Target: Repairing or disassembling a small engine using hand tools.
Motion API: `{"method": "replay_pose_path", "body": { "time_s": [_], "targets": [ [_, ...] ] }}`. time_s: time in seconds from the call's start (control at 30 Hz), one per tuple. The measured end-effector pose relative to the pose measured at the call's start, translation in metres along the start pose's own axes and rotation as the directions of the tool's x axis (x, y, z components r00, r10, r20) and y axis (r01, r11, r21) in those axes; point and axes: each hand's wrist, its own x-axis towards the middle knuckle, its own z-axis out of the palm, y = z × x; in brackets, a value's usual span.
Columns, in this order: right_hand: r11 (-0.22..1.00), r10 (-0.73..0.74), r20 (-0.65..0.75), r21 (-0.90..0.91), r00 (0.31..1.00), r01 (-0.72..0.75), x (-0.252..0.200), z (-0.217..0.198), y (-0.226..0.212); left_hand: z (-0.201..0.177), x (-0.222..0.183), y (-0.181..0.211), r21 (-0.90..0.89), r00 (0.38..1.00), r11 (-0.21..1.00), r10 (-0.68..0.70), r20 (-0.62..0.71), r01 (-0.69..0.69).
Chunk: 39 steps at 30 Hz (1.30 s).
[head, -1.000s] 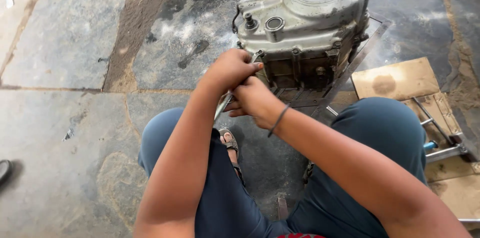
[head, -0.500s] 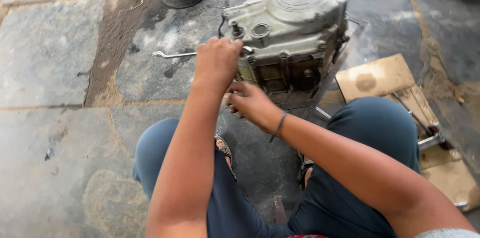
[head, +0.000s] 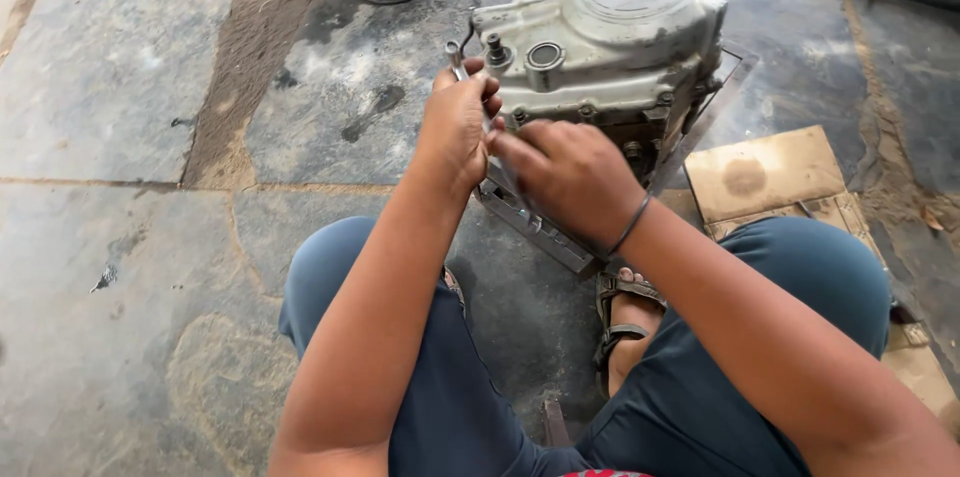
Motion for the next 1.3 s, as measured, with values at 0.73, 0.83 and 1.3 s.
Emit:
{"method": "replay_pose_path", "body": {
  "time_s": [0.73, 0.83, 1.3],
  "targets": [
    [-0.118, 0.901, 0.230, 0.946, 0.368, -0.303, -0.030, -0.004, 0.052, 0.002, -0.041, 0.027, 0.875, 0.841, 0.208, 0.440, 0.316, -0.437],
    [-0.111, 0.898, 0.212, 0.957, 0.386, -0.268, -0.035, -0.005, 0.056, 0.003, -0.047, 0.031, 0.893, 0.848, 0.083, 0.361, 0.387, -0.443],
    [-0.194, 0.859, 0.349, 0.899, 0.374, -0.392, -0.034, -0.009, 0.057, -0.004, -0.051, 0.032, 0.857, 0.834, -0.244, 0.222, 0.505, -0.454]
  ]
}}
